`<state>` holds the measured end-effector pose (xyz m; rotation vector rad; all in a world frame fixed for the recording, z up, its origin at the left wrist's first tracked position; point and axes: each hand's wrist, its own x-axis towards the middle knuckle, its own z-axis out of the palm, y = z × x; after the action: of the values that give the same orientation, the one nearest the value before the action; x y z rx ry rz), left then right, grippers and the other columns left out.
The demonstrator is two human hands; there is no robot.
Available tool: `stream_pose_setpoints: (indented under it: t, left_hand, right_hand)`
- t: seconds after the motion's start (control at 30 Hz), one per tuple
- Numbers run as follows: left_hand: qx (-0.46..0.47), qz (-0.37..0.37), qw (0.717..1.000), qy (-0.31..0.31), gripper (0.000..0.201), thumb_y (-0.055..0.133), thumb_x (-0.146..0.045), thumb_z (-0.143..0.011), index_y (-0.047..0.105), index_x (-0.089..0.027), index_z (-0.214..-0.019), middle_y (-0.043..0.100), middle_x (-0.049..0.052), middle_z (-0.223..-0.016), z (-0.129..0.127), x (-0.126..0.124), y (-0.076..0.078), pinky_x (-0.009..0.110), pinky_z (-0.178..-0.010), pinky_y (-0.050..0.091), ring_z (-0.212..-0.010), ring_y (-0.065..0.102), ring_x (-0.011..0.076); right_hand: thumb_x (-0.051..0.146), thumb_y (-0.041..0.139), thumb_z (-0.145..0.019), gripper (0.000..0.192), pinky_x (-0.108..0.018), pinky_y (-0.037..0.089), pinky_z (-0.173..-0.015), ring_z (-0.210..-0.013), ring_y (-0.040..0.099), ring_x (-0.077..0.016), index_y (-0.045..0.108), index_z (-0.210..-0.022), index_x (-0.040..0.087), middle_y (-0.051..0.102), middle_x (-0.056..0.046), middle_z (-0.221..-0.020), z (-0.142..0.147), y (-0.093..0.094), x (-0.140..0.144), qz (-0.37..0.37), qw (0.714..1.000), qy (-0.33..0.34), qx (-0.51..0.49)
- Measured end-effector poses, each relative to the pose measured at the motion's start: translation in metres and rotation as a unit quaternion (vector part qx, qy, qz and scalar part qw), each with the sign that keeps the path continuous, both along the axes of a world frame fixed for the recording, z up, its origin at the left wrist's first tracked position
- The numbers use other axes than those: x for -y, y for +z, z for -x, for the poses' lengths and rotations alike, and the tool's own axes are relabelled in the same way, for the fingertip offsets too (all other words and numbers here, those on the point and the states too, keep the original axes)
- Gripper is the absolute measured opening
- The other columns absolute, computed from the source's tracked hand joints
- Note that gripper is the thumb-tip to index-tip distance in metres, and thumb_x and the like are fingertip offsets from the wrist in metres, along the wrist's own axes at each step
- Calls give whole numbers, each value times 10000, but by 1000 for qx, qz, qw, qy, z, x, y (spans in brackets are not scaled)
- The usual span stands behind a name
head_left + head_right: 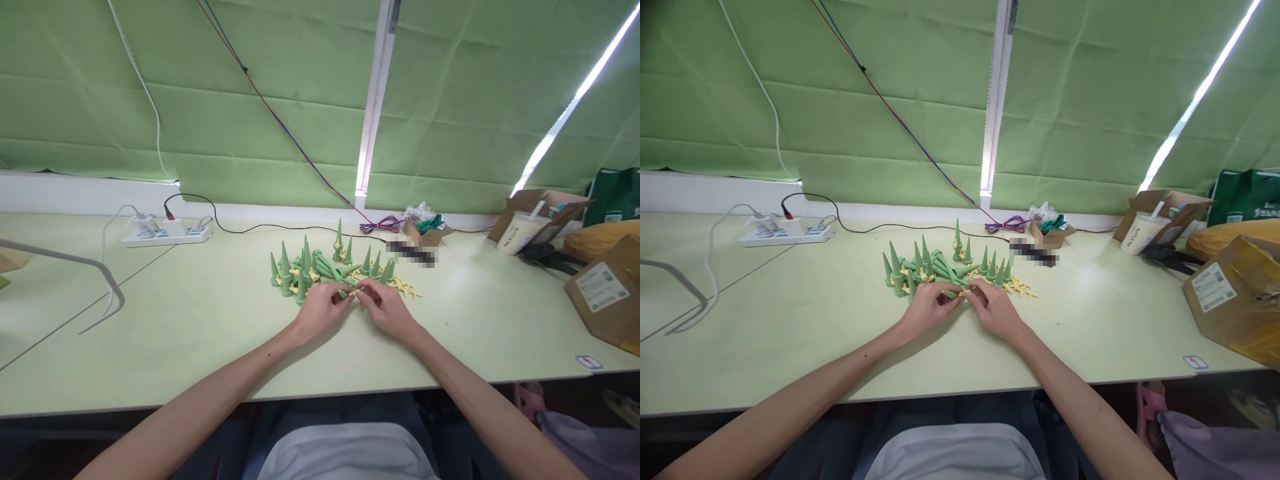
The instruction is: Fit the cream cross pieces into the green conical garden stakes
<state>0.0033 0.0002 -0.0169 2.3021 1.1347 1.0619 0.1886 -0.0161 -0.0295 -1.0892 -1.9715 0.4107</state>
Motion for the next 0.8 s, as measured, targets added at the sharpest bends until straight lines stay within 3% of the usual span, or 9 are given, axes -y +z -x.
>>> stream_pose_setpoints:
  t: [0.2, 0.37, 0.8]
  left_hand:
    - [36, 47, 998, 13, 187, 629, -233, -813, 753, -168, -937, 728, 22, -760, 0, -3, 1, 219, -543, 423, -532, 546, 103]
    - [36, 73, 997, 14, 196, 631, -256, -816, 758, -179, -944, 687, 2, -647, 1, -4, 1, 207, -494, 368, -482, 471, 90]
    - [-11, 30, 999, 11, 198, 608, -229, -832, 753, -180, -958, 715, 11, -739, 2, -1, 2, 218, -575, 407, -567, 542, 103]
  right_hand:
    - [275, 488, -941, 149, -265, 425, -585, -611, 539, -139, 571, -1044, 207, 642, -38, -861, -1, 1, 1, -10, 1000, 21, 6]
    - [262, 481, -947, 132, -270, 439, -610, -680, 583, -159, 574, -1023, 207, 651, -48, -886, -2, -1, -2, -18, 1000, 23, 9]
    - [254, 476, -958, 109, -282, 434, -667, -716, 595, -171, 571, -929, 209, 646, -27, -813, -2, -5, -5, -28, 999, 12, 31]
